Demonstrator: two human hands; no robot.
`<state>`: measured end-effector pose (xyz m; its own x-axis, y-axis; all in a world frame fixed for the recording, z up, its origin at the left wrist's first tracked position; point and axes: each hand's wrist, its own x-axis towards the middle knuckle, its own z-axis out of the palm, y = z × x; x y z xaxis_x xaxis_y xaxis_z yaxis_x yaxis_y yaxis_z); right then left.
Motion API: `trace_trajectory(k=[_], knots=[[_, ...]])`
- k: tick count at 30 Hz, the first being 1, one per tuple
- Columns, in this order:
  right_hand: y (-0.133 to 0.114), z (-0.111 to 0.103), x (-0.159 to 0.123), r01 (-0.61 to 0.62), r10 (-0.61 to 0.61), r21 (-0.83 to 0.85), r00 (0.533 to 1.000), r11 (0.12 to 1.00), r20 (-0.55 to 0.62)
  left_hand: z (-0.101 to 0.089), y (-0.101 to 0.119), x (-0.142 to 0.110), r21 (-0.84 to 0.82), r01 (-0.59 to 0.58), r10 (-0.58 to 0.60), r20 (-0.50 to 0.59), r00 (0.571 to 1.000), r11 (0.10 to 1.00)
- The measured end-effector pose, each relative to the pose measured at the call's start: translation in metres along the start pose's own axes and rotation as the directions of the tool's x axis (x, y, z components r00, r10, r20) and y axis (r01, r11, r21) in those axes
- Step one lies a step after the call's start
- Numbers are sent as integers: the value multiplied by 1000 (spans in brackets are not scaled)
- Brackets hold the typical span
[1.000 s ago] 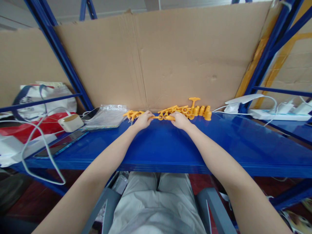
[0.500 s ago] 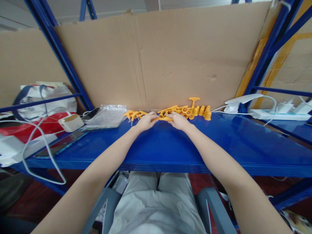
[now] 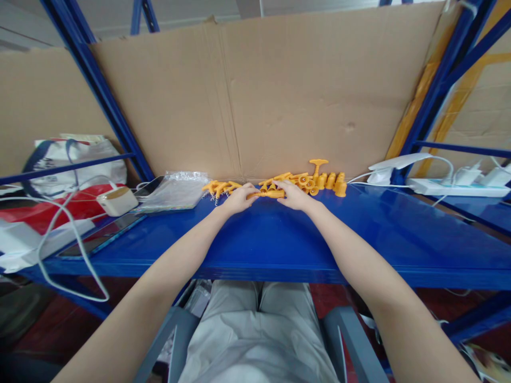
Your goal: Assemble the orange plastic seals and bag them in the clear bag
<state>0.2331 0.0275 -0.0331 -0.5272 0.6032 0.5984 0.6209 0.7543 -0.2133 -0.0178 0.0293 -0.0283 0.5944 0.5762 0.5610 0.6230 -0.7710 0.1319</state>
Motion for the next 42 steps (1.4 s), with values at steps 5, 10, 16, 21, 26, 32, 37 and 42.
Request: trace_trajectory(k=[5, 10, 16, 21, 26, 32, 37, 42], knots=[[6, -3, 0, -96, 96, 102, 995, 990, 9, 1, 2, 1, -1, 28, -28, -5, 1000, 1000], [2, -7, 1, -186, 185, 130, 983, 974, 17, 0, 3, 2, -23, 28, -29, -13, 999, 999], [-1, -7, 0, -422, 412, 298, 906, 856, 100, 0, 3, 2, -18, 59, -60, -19, 998, 998], [-10, -10, 0, -559, 561, 434, 816, 707, 137, 0, 4, 2, -5, 47, -47, -25, 999, 999], [-20, -13, 1, -585, 624, 524, 772, 619, 125, -1, 5, 2, 10, 37, -37, -22, 999, 999], [-32, -14, 3, -601, 660, 527, 745, 601, 98, 0, 3, 2, 3, 7, -6, -41, 999, 1000], [-27, -23, -2, -605, 597, 601, 763, 522, 249, 0, 1, 2, 3, -1, 1, -31, 1000, 1000], [-16, -26, -7, -566, 530, 657, 798, 498, 285, -2, 2, 1, 9, 1, -1, -30, 1000, 1000]])
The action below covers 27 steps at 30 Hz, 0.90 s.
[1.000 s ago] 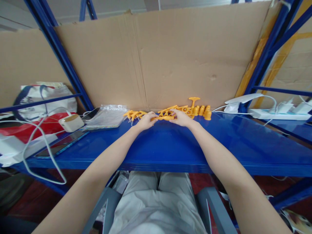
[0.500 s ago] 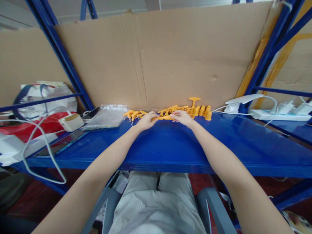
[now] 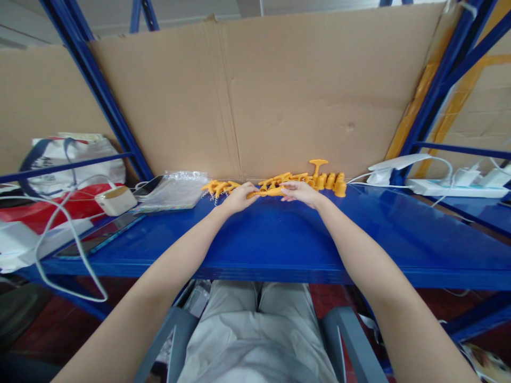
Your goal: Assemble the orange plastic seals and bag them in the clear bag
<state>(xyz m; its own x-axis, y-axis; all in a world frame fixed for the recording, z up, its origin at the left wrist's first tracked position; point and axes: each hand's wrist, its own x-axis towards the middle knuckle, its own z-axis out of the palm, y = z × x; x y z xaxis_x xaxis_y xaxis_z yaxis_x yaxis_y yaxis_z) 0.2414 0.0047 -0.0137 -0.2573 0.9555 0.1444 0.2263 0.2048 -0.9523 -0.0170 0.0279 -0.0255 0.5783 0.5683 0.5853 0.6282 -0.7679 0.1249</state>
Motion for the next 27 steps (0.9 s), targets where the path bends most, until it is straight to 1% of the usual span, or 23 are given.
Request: trace_trajectory(k=[5, 9, 11, 15, 16, 19, 24, 27], knots=[[-2, 10, -1, -21, 22, 11, 999, 1000, -42, -3, 2, 0, 12, -5, 5, -34, 999, 1000], [-6, 16, -3, -58, 55, -37, 994, 998, -94, -4, 5, 0, 17, 18, -17, -28, 999, 1000], [-7, 14, -4, -66, 63, -41, 996, 997, -67, -4, 6, 0, 26, 26, -25, -19, 1000, 999], [-5, 3, -4, -84, 82, 27, 994, 996, 70, -4, 6, 0, 46, 34, -33, -18, 999, 998], [-4, 1, -4, -90, 86, 39, 992, 995, 89, -4, 6, 0, 48, 32, -31, -19, 999, 998], [-5, 0, -6, -104, 98, 53, 991, 993, 93, -5, 4, -1, 53, 19, -18, -25, 1000, 998], [-7, 7, -7, -92, 85, 73, 991, 993, 106, -7, 4, -2, 86, 6, -3, -29, 1000, 996], [-7, 11, -6, -102, 95, 76, 991, 992, 90, -7, 4, -2, 103, 9, -7, -19, 1000, 995]])
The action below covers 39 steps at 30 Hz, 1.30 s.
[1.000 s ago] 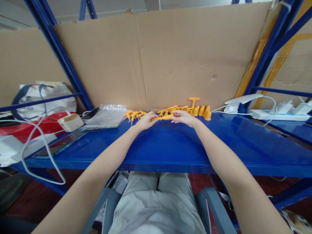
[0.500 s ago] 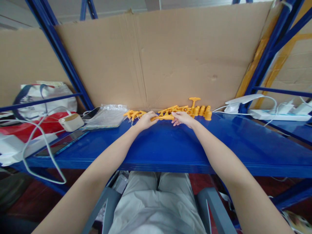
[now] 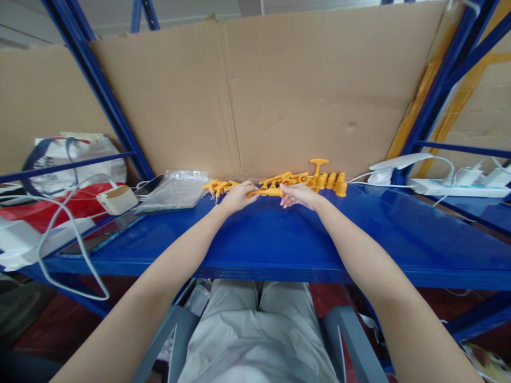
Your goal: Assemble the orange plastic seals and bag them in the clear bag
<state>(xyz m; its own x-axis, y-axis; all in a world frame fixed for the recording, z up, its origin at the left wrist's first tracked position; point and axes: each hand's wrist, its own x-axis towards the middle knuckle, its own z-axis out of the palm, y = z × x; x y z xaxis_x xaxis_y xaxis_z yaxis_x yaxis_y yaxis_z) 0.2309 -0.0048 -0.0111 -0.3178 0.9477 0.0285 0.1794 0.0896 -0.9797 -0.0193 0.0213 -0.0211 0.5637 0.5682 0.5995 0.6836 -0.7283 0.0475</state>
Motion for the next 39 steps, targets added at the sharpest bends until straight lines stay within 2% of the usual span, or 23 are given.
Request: trace_trajectory(k=[5, 10, 18, 24, 27, 32, 39], knots=[[-2, 2, 0, -16, 16, -4, 1000, 1000, -17, 4, -3, 1, 8, -12, 13, -27, 1000, 1000], [-3, 1, -2, 47, -47, 12, 999, 999, -5, 4, -4, 1, 16, 17, -16, -29, 999, 1000], [-2, 1, -1, 64, -64, -103, 998, 993, -2, 2, -3, 0, 12, 2, -1, -40, 999, 1000], [-5, 9, -1, 24, -37, -136, 995, 990, -95, 1, -2, 0, 8, -15, 15, -44, 999, 1000], [-5, 8, 0, 3, -12, -126, 998, 992, -69, 1, -1, 1, 4, -10, 10, -40, 999, 1000], [-4, -1, -2, 40, -37, -83, 999, 996, 40, 1, 1, 2, -22, 7, -8, -25, 1000, 1000], [-6, -1, -5, 82, -82, -36, 997, 996, 10, -5, 6, 2, 34, 1, 0, -38, 999, 999]])
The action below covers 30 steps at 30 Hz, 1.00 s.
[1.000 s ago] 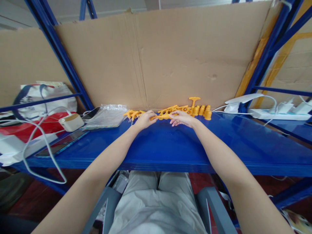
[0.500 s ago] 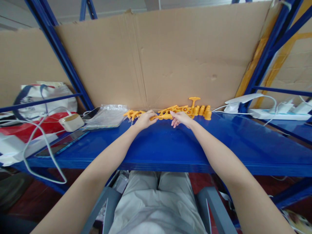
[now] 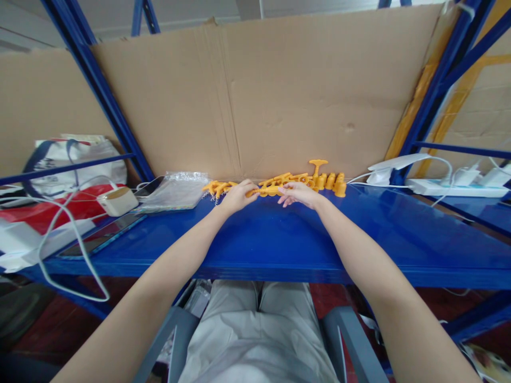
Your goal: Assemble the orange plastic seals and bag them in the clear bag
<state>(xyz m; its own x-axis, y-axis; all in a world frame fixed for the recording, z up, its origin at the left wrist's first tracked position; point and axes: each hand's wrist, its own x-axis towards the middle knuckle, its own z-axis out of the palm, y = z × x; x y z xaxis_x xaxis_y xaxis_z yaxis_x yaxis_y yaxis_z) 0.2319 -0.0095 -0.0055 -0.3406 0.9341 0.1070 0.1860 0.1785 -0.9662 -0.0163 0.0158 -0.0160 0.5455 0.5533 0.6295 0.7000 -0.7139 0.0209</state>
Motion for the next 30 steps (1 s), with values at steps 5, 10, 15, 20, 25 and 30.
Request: trace_trajectory(k=[5, 10, 15, 20, 25, 30], knots=[[-1, 1, -1, 51, -51, 8, 999, 999, 12, -1, 1, 0, 45, -22, 23, -21, 1000, 999], [-5, 5, -1, 63, -63, 10, 998, 998, -25, 0, 1, -1, 72, -36, 39, -44, 998, 997], [-5, 11, 4, 43, -51, -82, 994, 996, -98, 1, 2, 0, 74, -55, 58, -49, 997, 996], [4, 16, 13, 177, -342, -495, 902, 850, -265, 1, 6, 1, 70, -60, 63, -39, 997, 996], [12, 17, 16, 160, -589, -828, 774, 538, -233, 0, 10, 2, 82, -63, 67, -44, 997, 995], [13, 13, 14, 126, -601, -881, 774, 455, -200, 0, 15, 2, 133, -95, 103, -54, 993, 987]])
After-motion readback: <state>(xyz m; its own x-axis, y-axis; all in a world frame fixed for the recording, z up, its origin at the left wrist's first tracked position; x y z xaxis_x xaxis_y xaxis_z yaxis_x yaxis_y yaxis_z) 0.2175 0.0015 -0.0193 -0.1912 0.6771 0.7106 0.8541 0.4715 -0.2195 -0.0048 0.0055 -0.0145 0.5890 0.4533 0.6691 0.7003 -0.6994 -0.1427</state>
